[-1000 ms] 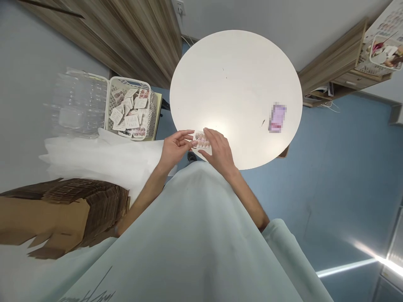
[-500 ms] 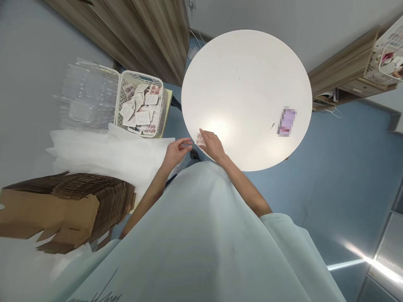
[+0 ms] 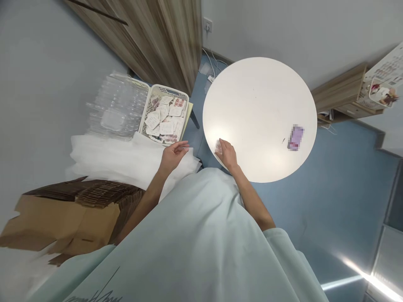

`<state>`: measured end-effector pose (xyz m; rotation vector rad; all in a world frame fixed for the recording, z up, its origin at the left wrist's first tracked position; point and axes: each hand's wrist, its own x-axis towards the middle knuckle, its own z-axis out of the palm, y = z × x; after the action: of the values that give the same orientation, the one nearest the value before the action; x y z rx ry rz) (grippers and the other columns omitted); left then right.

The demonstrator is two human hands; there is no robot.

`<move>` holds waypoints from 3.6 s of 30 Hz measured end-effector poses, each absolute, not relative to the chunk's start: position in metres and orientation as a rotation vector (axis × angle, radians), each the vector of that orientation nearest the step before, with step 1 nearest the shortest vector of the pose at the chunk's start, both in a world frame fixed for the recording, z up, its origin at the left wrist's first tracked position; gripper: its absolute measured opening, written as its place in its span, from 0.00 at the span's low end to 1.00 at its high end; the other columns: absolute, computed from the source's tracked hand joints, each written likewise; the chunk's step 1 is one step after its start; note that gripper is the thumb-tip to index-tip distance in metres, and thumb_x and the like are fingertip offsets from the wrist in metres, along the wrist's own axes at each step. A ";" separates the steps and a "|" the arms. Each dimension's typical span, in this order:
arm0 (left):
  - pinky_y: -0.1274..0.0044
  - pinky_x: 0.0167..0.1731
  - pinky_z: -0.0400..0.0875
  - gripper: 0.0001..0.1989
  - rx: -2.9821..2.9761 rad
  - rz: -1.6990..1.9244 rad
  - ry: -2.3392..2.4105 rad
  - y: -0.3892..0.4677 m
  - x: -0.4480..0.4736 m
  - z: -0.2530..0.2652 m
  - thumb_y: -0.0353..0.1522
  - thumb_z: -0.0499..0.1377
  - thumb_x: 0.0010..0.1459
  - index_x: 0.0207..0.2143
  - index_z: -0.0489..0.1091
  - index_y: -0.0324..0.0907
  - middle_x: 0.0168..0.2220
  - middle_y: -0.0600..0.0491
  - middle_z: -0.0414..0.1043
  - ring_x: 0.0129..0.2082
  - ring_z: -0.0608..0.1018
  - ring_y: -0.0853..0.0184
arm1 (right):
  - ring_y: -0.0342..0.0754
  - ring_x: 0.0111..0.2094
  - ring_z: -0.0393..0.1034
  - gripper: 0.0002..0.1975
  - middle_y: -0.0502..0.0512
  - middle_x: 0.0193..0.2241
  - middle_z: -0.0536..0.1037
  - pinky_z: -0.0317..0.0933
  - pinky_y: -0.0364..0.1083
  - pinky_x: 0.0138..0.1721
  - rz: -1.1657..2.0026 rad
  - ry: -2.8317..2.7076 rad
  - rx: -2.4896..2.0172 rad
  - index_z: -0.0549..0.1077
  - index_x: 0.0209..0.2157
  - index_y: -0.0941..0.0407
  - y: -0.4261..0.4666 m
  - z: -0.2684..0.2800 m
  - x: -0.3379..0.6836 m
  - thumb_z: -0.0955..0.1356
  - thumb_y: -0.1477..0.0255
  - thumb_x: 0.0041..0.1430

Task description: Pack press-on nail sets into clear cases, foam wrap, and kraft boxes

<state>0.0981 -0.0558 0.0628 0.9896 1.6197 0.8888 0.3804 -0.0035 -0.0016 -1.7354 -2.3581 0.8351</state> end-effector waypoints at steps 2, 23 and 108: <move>0.64 0.53 0.81 0.19 1.018 0.953 1.651 -0.049 0.079 0.064 0.39 0.65 0.62 0.53 0.79 0.43 0.49 0.45 0.84 0.46 0.85 0.59 | 0.64 0.68 0.66 0.35 0.69 0.68 0.72 0.63 0.64 0.68 0.790 -2.308 -1.728 0.64 0.72 0.58 -0.002 0.011 0.373 0.72 0.68 0.67; 0.44 0.73 0.51 0.43 1.187 0.695 2.403 -0.009 -0.126 0.049 0.42 0.71 0.56 0.69 0.61 0.35 0.69 0.29 0.64 0.72 0.61 0.36 | 0.63 0.68 0.68 0.30 0.65 0.66 0.75 0.64 0.66 0.67 0.598 -2.310 -1.505 0.65 0.72 0.52 0.003 0.085 0.284 0.67 0.57 0.74; 0.58 0.63 0.76 0.20 0.362 0.771 1.059 -0.039 0.298 0.120 0.40 0.68 0.68 0.58 0.78 0.41 0.58 0.40 0.81 0.60 0.82 0.49 | 0.51 0.47 0.81 0.11 0.55 0.47 0.85 0.78 0.51 0.46 0.856 -1.973 -1.192 0.82 0.43 0.47 -0.063 0.109 0.531 0.67 0.69 0.77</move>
<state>0.2978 -0.0390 0.1202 0.3617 1.0587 0.7712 0.5311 -0.0629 0.1095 -1.1920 -1.9728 0.8555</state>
